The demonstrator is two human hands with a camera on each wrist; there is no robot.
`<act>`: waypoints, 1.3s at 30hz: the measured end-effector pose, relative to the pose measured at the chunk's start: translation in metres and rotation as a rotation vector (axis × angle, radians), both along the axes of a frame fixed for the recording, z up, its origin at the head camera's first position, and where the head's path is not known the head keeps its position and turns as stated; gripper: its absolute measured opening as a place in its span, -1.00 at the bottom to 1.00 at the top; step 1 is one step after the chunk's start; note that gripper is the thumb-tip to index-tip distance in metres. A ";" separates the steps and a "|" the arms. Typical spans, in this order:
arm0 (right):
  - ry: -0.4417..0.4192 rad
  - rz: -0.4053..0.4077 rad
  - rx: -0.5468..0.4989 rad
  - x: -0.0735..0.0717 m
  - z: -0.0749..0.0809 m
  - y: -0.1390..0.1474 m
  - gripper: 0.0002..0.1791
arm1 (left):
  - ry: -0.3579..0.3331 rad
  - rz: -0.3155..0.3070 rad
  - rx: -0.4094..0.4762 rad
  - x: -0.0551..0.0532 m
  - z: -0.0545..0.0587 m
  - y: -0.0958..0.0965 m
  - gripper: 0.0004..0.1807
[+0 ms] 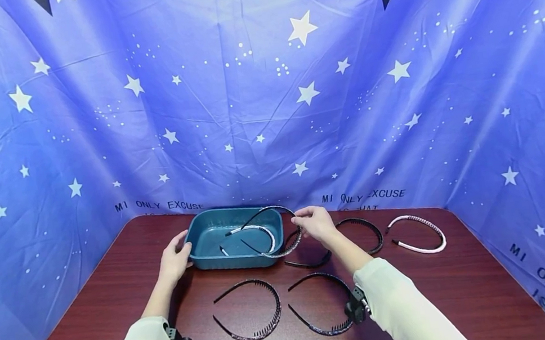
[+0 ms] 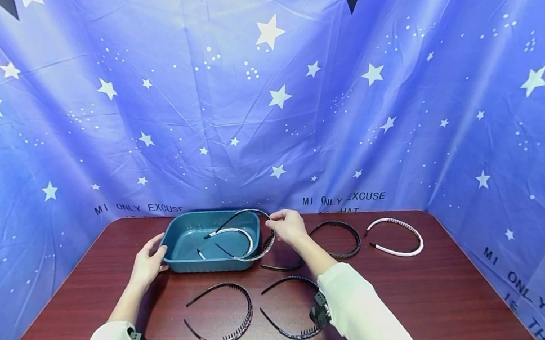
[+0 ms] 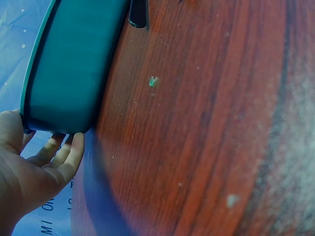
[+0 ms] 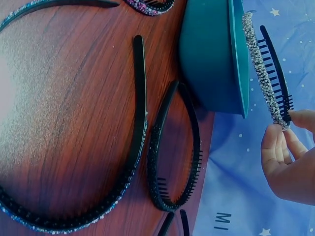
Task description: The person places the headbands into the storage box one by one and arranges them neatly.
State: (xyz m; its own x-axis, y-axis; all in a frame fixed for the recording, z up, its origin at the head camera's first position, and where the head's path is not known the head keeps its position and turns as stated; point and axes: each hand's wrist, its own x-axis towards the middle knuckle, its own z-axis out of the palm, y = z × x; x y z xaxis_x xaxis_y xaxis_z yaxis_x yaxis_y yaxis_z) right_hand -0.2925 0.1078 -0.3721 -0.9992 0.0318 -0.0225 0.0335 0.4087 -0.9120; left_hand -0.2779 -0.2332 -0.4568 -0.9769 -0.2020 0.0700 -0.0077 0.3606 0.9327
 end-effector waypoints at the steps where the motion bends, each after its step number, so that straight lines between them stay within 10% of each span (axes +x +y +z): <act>1: 0.001 -0.001 -0.004 0.000 0.000 -0.001 -0.71 | 0.000 0.000 0.000 0.000 0.000 0.000 -0.50; 39: 0.013 -0.043 -0.087 -0.001 -0.009 -0.033 -0.77 | 0.007 -0.001 -0.002 0.000 -0.001 -0.001 -0.51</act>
State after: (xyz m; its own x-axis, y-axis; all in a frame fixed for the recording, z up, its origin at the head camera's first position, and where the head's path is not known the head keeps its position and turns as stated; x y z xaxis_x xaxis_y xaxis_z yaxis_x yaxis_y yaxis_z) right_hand -0.2936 0.0745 -0.3814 -0.9972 0.0735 -0.0142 0.0376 0.3267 -0.9444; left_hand -0.2778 -0.2341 -0.4578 -0.9766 -0.2006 0.0775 -0.0006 0.3627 0.9319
